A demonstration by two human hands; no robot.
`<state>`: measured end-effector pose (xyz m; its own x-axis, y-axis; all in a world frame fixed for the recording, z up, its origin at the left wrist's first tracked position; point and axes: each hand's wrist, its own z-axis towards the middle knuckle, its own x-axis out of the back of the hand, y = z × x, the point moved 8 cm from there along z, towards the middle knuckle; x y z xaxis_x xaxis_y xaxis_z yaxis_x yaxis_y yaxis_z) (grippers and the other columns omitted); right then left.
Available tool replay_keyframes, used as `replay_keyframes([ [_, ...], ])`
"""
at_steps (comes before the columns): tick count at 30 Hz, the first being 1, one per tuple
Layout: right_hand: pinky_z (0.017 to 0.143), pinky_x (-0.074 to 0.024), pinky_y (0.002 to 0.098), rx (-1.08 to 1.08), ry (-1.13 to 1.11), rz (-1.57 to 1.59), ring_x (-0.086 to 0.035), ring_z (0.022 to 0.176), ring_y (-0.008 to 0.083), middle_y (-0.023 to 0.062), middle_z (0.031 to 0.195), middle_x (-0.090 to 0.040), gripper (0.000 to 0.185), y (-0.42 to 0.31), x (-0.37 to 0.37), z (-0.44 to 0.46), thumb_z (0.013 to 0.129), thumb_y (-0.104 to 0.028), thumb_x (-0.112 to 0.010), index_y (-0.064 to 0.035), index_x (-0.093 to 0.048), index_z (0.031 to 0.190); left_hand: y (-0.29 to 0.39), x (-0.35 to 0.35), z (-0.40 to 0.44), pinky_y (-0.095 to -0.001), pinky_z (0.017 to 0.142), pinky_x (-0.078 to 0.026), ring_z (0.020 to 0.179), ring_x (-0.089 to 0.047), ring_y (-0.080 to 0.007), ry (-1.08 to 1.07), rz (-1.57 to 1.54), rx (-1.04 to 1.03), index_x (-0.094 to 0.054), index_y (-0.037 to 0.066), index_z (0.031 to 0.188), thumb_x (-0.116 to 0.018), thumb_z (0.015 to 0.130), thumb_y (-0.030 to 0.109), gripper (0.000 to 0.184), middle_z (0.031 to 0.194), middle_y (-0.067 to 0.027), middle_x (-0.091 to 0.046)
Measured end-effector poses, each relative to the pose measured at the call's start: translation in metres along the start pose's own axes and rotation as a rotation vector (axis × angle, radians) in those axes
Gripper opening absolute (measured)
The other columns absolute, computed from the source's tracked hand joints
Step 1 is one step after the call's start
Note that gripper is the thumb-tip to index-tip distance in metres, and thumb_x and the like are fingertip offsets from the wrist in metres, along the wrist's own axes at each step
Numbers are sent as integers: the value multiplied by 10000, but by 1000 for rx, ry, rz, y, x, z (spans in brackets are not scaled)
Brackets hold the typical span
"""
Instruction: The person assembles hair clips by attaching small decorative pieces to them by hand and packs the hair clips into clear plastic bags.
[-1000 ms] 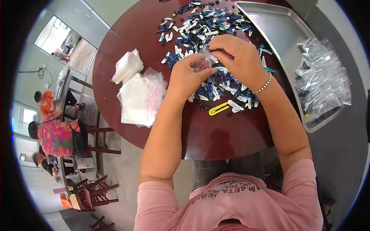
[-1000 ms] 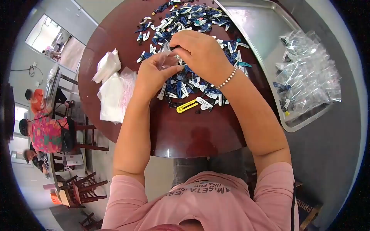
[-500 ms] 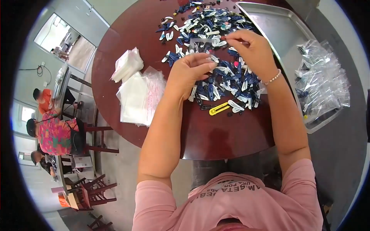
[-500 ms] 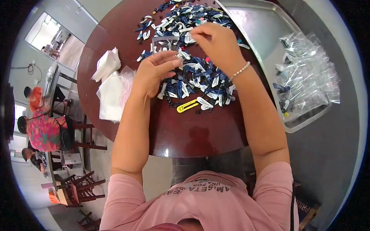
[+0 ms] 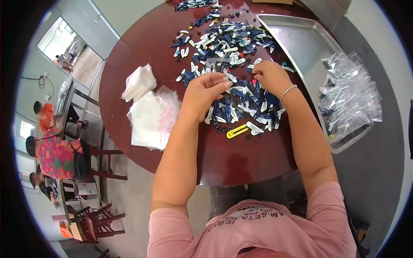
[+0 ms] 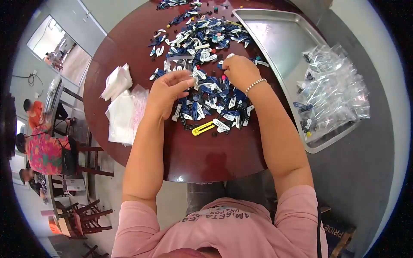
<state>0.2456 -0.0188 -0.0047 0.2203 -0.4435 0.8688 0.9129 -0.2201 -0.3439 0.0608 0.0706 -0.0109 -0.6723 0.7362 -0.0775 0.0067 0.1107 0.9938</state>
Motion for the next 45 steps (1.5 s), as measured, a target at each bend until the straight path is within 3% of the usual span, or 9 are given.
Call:
replay_keyframes([
  [5,732,-510,377,-126,18,197,-645,802,293,140,843,-665,155,1,17,-1,768,-84,-672,-36,-657,914,0,2,1,-242,709,-473,882,-631,-122,-7,23,-8,-615,-16,1118,-754,787,150,395,1014,-86,-682],
  [7,742,-508,382,-145,16,166,-641,817,296,137,850,-658,170,2,13,-1,770,-108,-687,-46,-652,924,1,1,1,-244,711,-472,884,-630,-123,-10,24,-9,-613,-18,1121,-756,786,153,402,1014,-87,-682],
  [9,763,-504,384,18,119,-34,-634,851,297,132,889,-648,183,-8,10,-2,764,-122,-701,-61,-662,933,0,-1,0,-245,712,-471,886,-629,-123,-17,29,-9,-612,-21,1124,-757,786,155,408,1015,-87,-682],
  [22,800,-505,376,103,59,-118,-617,911,273,95,964,-636,185,-16,0,2,790,-133,-660,-108,-702,968,1,-1,-1,-246,707,-466,867,-618,-113,-9,37,-10,-617,-18,1120,-755,787,159,401,1002,-79,-680],
  [30,822,-508,421,-28,16,-193,-623,952,306,143,986,-630,185,-11,3,3,816,-195,-672,-54,-688,935,-2,-1,1,-255,739,-472,907,-612,-121,-31,63,2,-631,18,1106,-747,799,170,362,1023,-62,-671],
  [38,805,-511,411,-23,84,-128,-618,944,308,149,970,-630,103,-1,1,5,823,-143,-641,-69,-708,848,-2,-2,0,-249,700,-465,872,-620,-118,-37,24,-20,-620,-22,1123,-752,790,135,391,1016,-85,-680],
  [45,833,-497,399,-13,2,-195,-618,929,305,126,945,-662,172,-6,-5,6,793,-118,-648,-61,-702,946,-1,-3,1,-260,751,-469,919,-616,-127,-56,46,-31,-615,-6,1143,-733,813,174,394,1050,-75,-673],
])
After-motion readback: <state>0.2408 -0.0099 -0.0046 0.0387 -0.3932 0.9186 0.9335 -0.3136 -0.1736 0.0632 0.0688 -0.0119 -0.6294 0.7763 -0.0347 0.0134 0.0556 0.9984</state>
